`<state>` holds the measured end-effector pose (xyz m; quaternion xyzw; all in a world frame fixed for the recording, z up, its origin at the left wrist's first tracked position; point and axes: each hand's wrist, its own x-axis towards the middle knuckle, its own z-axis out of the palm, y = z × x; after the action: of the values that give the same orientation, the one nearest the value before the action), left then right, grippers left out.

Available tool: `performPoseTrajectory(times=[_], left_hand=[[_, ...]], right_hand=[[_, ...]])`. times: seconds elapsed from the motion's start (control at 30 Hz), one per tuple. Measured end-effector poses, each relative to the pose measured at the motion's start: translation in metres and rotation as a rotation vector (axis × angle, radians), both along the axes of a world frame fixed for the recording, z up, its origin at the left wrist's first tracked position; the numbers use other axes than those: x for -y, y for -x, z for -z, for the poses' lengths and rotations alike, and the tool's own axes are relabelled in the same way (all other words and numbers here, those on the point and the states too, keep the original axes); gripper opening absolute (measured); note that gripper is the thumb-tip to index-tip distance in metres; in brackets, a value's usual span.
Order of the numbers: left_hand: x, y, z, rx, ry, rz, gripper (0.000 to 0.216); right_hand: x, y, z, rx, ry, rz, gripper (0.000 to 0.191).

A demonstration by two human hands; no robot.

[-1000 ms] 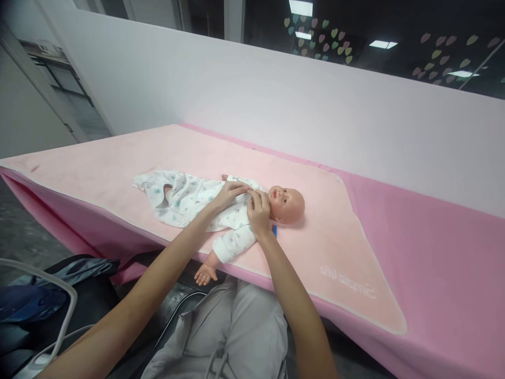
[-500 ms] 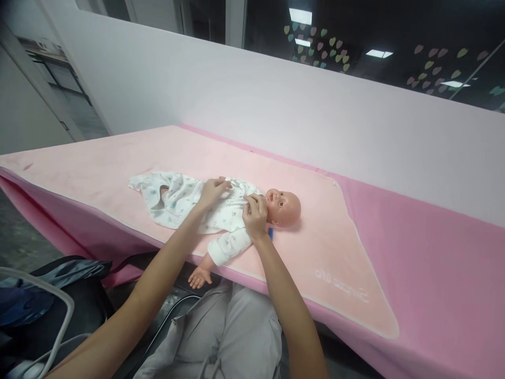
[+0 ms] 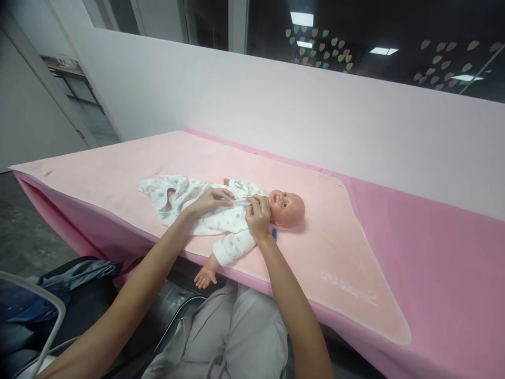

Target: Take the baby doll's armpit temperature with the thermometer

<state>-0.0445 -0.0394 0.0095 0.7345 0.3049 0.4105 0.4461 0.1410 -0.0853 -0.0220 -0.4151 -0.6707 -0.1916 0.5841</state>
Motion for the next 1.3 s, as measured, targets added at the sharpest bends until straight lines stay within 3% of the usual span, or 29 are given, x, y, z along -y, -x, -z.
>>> performPoseTrajectory(times=[0.3,0.5,0.9,1.1,1.3], left_hand=[[0.0012,0.0008,0.0041,0.05,-0.044,-0.019,0.027],[0.0029,0.0004,0.0071,0.107,-0.048,-0.094,0.025],[0.004,-0.0052,0.0094,0.0,-0.143,-0.091,0.034],[0.0072,-0.0022,0.0075,0.007,-0.077,0.009,0.037],[0.0073,-0.0012,0.0058,0.001,-0.057,-0.063,0.038]], right_hand=[[0.0061,0.0053,-0.0077,0.208,0.154,-0.002,0.014],[0.0054,0.0053,-0.007,0.204,0.164,0.0,0.008],[0.0039,0.0049,-0.004,0.195,0.183,0.036,0.014],[0.0044,0.0054,-0.0044,0.176,0.179,0.045,0.014],[0.0052,0.0048,-0.0038,0.17,0.151,0.027,0.013]])
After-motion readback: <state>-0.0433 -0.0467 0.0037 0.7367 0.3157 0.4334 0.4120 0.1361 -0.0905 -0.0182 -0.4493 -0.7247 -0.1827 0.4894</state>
